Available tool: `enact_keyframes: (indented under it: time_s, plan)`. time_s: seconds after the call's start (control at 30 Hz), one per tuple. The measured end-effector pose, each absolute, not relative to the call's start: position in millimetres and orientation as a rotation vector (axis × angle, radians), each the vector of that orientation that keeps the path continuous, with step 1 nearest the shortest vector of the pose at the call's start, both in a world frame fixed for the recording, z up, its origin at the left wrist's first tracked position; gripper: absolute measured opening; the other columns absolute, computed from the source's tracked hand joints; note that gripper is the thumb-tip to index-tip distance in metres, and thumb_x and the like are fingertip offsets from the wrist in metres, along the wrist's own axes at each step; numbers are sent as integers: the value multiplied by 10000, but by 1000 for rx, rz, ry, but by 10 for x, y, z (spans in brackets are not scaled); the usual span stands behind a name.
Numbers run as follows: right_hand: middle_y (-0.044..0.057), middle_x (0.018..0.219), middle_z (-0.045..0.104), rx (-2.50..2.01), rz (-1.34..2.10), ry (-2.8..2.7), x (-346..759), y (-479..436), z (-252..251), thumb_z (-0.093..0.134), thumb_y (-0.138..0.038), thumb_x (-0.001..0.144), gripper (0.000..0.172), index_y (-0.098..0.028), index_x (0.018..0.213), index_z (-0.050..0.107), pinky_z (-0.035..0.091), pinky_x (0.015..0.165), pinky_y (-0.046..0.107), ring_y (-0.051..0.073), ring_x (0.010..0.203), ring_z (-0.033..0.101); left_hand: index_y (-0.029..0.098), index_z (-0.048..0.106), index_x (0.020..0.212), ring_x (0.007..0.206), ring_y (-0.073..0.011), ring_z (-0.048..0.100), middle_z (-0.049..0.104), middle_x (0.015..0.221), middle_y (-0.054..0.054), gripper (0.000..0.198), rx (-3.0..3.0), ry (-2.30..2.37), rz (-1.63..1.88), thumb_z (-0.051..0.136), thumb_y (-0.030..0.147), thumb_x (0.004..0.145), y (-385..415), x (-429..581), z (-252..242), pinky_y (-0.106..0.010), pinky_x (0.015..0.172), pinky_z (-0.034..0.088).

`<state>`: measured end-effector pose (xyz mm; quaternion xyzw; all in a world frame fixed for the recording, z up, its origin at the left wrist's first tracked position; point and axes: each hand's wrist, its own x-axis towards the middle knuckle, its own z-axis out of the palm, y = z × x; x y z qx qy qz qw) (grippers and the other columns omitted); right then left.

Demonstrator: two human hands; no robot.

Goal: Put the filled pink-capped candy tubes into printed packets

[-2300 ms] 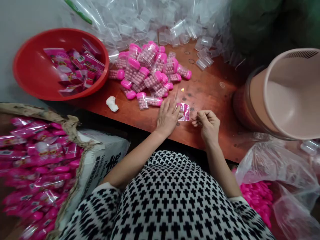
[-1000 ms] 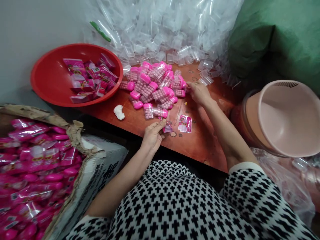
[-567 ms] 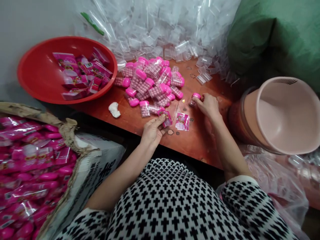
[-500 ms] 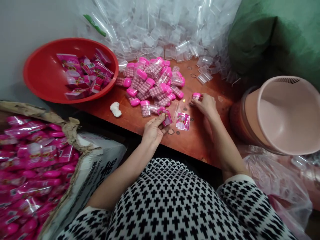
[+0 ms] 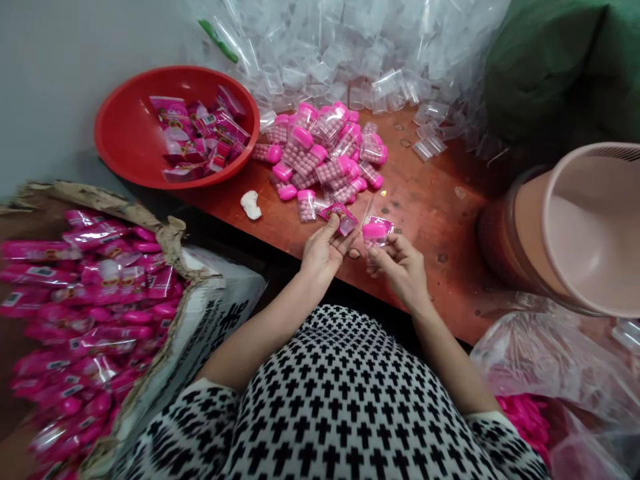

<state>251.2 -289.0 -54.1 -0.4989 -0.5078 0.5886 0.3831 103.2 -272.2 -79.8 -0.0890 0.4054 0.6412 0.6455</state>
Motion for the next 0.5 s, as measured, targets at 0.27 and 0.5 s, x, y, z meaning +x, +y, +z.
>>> enact_keyframes:
  time_s: [0.27, 0.5]
  plan:
    - [-36, 710, 680, -1326, 1358, -1345, 2315, -2969, -689, 721, -421, 787, 264, -246, 941, 597, 547, 509, 252, 121, 539, 637, 146, 628, 721, 656, -81, 655, 691, 706, 5, 176, -10, 936, 1456, 782, 222, 758, -2786, 1120, -728, -188, 684, 518]
    - [-29, 661, 689, -1246, 1606, -1127, 2308, -2911, -694, 778, -452, 706, 334, -202, 818, 586, 536, 459, 223, 97, 478, 615, 139, 623, 746, 549, -72, 591, 646, 646, 28, 315, 162, 852, 1412, 868, 302, 633, -2823, 1114, -691, -186, 548, 481]
